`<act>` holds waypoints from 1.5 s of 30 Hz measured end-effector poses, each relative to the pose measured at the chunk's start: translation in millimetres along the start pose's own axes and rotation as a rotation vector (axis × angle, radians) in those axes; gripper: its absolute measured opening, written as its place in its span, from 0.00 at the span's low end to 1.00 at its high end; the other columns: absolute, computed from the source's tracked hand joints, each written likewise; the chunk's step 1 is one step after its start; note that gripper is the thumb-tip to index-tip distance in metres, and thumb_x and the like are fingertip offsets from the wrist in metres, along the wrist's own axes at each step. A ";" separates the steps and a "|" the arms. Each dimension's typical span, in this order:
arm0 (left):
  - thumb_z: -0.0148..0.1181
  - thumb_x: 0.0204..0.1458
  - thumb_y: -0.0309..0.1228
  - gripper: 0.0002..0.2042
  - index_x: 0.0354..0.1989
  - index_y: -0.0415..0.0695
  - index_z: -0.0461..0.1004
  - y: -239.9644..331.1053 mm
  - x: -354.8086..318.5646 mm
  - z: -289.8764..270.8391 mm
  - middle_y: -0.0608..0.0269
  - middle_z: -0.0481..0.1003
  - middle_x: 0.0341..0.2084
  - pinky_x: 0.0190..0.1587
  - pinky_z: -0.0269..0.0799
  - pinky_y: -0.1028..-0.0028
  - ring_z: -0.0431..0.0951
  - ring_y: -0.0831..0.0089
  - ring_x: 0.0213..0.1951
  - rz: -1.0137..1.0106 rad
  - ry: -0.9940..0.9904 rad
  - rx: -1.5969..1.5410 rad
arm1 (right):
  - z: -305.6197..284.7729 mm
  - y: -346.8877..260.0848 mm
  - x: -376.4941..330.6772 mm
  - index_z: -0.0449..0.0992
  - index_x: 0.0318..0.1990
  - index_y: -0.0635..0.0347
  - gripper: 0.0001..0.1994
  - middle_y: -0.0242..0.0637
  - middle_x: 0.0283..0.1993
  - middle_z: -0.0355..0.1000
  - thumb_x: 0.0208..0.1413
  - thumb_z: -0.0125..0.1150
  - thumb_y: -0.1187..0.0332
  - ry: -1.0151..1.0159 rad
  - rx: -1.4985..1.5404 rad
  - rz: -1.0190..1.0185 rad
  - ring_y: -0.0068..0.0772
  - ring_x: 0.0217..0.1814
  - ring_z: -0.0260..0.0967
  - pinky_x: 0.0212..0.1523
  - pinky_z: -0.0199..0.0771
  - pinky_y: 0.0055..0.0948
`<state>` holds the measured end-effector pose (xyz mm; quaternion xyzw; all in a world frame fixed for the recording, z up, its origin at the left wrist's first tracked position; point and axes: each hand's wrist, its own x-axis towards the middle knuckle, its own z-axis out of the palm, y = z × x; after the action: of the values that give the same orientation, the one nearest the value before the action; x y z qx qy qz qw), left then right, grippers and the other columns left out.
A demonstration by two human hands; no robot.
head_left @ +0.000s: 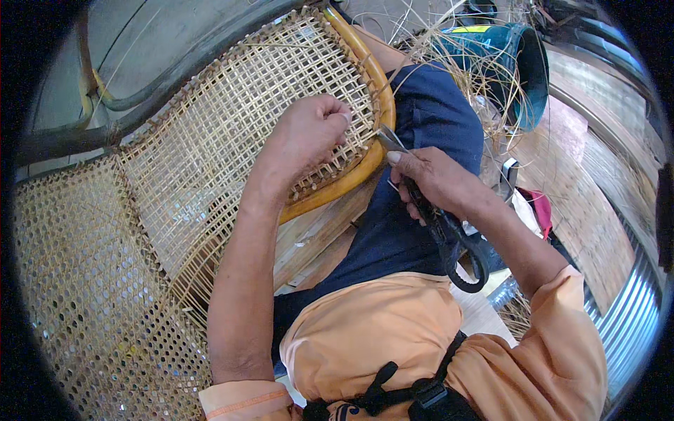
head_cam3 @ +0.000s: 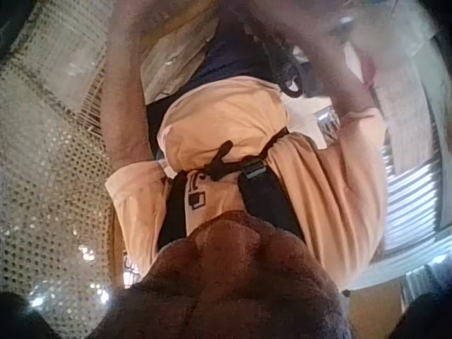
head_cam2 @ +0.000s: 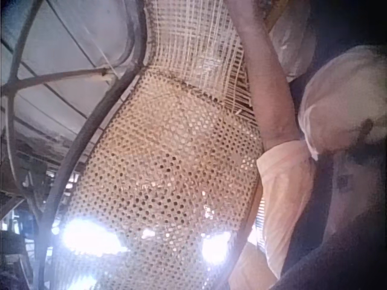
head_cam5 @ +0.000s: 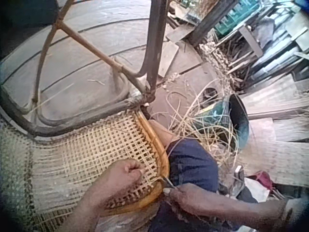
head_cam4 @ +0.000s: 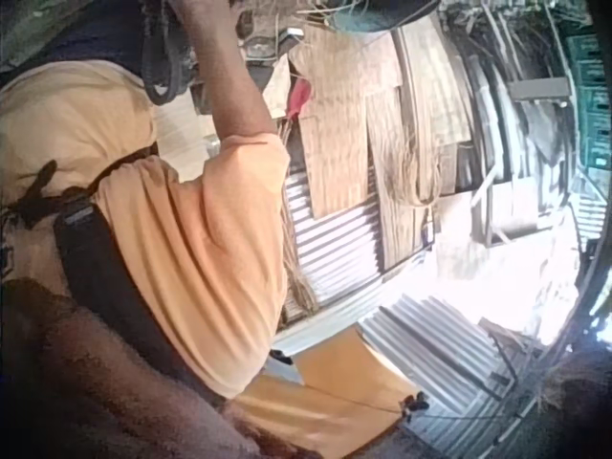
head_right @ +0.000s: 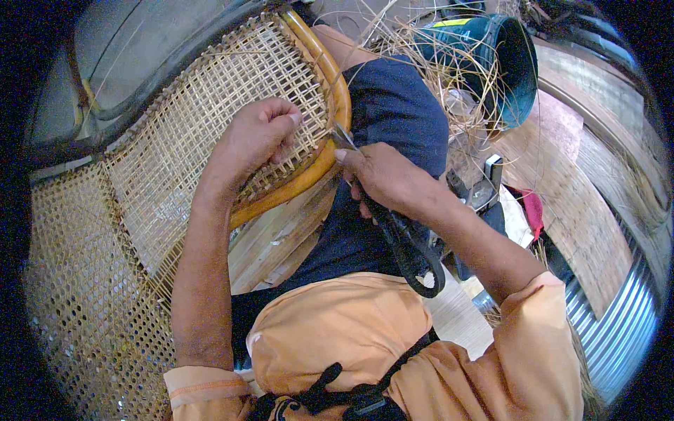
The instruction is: Repairing a rattan chair by weaving new cane or bamboo strips into the seat.
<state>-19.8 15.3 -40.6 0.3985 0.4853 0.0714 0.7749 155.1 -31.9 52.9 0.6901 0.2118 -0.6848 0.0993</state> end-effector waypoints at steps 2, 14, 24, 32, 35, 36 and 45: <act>0.51 0.51 0.31 0.08 0.31 0.40 0.72 -1.6 -0.1 -3.4 0.71 0.68 0.16 0.19 0.61 0.81 0.65 0.83 0.16 -0.005 -0.006 -0.046 | 3.9 3.2 1.9 0.65 0.26 0.63 0.21 0.32 0.17 0.62 0.61 0.41 0.53 0.023 -0.070 -0.044 0.25 0.13 0.62 0.14 0.64 0.25; 0.53 0.52 0.34 0.08 0.27 0.42 0.73 -6.8 3.1 -12.9 0.73 0.67 0.15 0.18 0.61 0.82 0.64 0.85 0.15 0.004 -0.080 -0.127 | 14.0 30.1 7.6 0.61 0.25 0.62 0.20 0.30 0.17 0.58 0.60 0.42 0.54 0.218 -0.538 -0.429 0.24 0.14 0.58 0.15 0.59 0.25; 0.52 0.47 0.33 0.11 0.31 0.38 0.75 -1.3 3.9 3.7 0.62 0.73 0.17 0.27 0.68 0.73 0.71 0.75 0.21 0.275 -0.029 0.425 | 19.3 15.2 0.5 0.65 0.29 0.65 0.19 0.45 0.22 0.62 0.60 0.42 0.56 0.247 -0.447 -0.209 0.44 0.25 0.61 0.25 0.62 0.39; 0.50 0.44 0.33 0.11 0.32 0.42 0.76 4.3 -0.7 9.3 0.51 0.75 0.26 0.37 0.70 0.65 0.76 0.57 0.30 0.232 -0.005 0.477 | 18.4 17.7 4.6 0.62 0.25 0.62 0.20 0.31 0.16 0.58 0.60 0.41 0.53 0.258 -0.386 -0.162 0.27 0.14 0.57 0.16 0.61 0.27; 0.51 0.46 0.31 0.10 0.32 0.40 0.75 0.3 -1.4 6.4 0.56 0.75 0.24 0.35 0.69 0.69 0.74 0.66 0.28 0.210 -0.012 0.438 | 17.9 15.6 3.8 0.62 0.25 0.63 0.21 0.31 0.15 0.58 0.60 0.40 0.52 0.218 -0.378 -0.157 0.27 0.13 0.58 0.16 0.61 0.28; 0.51 0.47 0.30 0.10 0.33 0.38 0.74 -0.9 -1.8 6.3 0.62 0.75 0.22 0.33 0.68 0.73 0.73 0.74 0.26 0.206 -0.011 0.423 | 18.0 16.3 4.8 0.62 0.25 0.63 0.21 0.30 0.15 0.58 0.60 0.41 0.53 0.212 -0.389 -0.158 0.27 0.13 0.58 0.16 0.61 0.28; 0.49 0.47 0.29 0.12 0.37 0.38 0.74 3.8 -3.9 9.3 0.59 0.76 0.25 0.37 0.69 0.75 0.74 0.73 0.29 0.229 0.002 0.512 | 20.2 22.1 -0.7 0.66 0.37 0.64 0.10 0.28 0.15 0.59 0.58 0.45 0.65 0.282 -0.143 -0.291 0.21 0.13 0.57 0.15 0.59 0.23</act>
<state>-13.3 10.8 -33.3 0.6336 0.4403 0.0338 0.6353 146.4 -60.3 49.4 0.7326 0.3690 -0.5717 0.0173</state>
